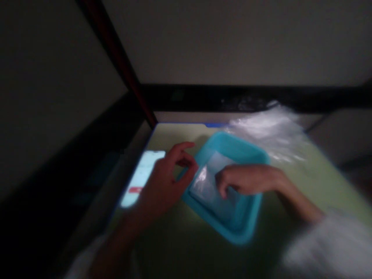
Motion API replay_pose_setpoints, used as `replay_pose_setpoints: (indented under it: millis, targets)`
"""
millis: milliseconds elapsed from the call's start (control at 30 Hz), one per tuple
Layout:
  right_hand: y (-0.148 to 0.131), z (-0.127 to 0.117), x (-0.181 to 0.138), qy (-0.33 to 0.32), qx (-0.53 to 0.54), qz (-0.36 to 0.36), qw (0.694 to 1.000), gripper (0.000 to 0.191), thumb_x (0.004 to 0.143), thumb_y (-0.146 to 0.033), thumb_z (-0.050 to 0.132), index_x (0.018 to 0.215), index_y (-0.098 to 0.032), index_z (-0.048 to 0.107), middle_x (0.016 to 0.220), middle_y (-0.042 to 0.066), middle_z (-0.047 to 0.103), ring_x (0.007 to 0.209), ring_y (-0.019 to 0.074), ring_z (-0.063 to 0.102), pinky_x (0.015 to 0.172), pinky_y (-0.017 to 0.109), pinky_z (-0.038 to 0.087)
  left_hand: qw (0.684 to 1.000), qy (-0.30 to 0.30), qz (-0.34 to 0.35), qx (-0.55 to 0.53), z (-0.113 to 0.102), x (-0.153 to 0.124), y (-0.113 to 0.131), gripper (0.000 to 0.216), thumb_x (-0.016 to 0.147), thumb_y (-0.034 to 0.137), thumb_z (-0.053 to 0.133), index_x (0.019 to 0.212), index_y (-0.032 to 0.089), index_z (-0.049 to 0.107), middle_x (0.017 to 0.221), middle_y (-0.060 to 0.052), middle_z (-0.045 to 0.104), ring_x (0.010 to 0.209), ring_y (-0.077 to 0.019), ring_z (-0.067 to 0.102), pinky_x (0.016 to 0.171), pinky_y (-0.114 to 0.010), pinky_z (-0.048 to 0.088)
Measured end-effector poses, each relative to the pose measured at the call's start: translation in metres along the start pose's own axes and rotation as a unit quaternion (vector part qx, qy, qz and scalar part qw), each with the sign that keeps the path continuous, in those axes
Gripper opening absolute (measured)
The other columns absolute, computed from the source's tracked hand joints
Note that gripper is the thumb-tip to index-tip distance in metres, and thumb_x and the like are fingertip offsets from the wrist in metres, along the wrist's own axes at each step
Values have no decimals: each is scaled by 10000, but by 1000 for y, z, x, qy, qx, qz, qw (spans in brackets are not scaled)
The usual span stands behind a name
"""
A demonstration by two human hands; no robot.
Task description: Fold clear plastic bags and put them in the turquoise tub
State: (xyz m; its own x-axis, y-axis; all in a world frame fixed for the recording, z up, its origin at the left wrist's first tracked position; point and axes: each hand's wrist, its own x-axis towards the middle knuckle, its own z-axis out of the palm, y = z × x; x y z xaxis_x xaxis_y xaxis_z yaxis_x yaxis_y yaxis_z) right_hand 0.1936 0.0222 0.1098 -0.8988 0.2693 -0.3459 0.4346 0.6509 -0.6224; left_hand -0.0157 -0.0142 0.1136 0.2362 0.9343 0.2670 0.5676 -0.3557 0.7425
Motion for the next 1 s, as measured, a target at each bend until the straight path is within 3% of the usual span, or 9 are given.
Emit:
replay_pose_setpoints:
  millis: [200,533,767,1000]
  targets:
    - [1,1,1,-31,7,-4,999,504,656,134,408,1004,-86,698,990,105,718,924,171,648,810,256,468,1000,-3,4,3,0,1,0,344,805,204,552,1145,196,500,830,3,669,775,-148,646,762,-287,494]
    - [0,1,2,-37,-24,29,999,536,666,124,415,1101,-70,662,1095,126,686,1008,190,626,858,266,462,1000,-3,3,6,1,0,-1,345,811,227,550,1151,204,497,835,-5,673,782,-158,650,758,-295,498]
    - [0,1,0,-15,-18,43,999,505,688,96,427,1094,-89,664,1069,114,689,973,196,626,831,268,457,1000,-5,9,5,1,0,-3,349,808,220,555,1151,190,499,835,-4,674,775,-150,647,744,-275,491]
    - [-4,-5,-6,73,-31,81,993,247,768,28,471,860,-122,644,772,38,627,727,149,566,676,246,420,1000,-4,11,4,1,0,-3,352,808,206,546,1155,198,490,842,-11,672,787,-157,644,765,-300,495]
